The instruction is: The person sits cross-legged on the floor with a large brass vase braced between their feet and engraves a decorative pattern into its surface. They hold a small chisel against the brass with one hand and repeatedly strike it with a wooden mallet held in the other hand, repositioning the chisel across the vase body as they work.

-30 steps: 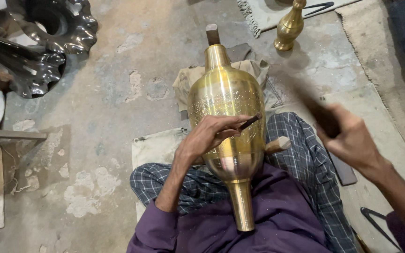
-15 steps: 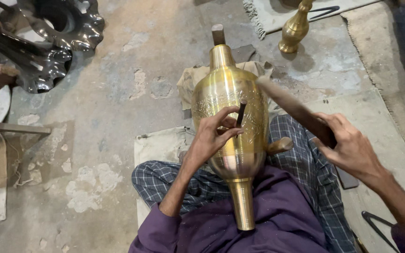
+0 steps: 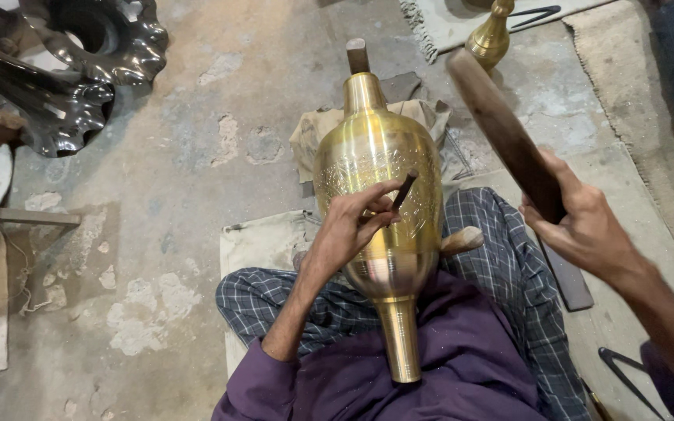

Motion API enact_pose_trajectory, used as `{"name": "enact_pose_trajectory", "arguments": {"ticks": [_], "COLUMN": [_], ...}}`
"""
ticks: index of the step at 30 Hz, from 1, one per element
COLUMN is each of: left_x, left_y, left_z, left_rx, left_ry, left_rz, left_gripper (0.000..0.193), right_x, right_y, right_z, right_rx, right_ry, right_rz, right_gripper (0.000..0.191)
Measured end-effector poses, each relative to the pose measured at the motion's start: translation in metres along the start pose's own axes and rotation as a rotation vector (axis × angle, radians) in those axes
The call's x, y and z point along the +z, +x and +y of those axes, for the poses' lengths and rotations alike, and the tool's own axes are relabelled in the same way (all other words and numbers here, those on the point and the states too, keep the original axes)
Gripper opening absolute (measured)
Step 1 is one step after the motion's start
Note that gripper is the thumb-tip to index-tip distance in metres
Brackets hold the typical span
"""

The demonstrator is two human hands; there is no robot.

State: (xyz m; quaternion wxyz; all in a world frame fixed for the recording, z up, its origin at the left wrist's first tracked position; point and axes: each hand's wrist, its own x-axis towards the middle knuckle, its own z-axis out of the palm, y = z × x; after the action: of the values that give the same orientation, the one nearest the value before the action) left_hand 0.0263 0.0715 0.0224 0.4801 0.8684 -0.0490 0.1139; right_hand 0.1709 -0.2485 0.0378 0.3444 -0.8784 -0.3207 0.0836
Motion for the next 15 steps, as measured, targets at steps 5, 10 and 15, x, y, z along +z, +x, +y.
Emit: {"name": "enact_pose_trajectory", "arguments": {"ticks": [5, 10, 15], "left_x": [0.003, 0.002, 0.0], "left_y": [0.002, 0.002, 0.006], "left_z": [0.0, 0.007, 0.014], "left_rx": [-0.008, -0.087, -0.056], "left_ry": [0.036, 0.009, 0.04], "left_rz": [-0.039, -0.06, -0.075], "left_gripper": [0.052, 0.051, 0.052], "right_x": [-0.003, 0.005, 0.012], "right_y": [0.007, 0.005, 0.001], "right_z": [-0.01, -0.01, -0.006], "right_rx": [-0.055, -0.047, -0.164], "right_ry": [-0.449, -0.374, 0.087], "right_rz": [-0.02, -0.026, 0.066], "right_gripper": [0.068, 0.061, 0.057]}}
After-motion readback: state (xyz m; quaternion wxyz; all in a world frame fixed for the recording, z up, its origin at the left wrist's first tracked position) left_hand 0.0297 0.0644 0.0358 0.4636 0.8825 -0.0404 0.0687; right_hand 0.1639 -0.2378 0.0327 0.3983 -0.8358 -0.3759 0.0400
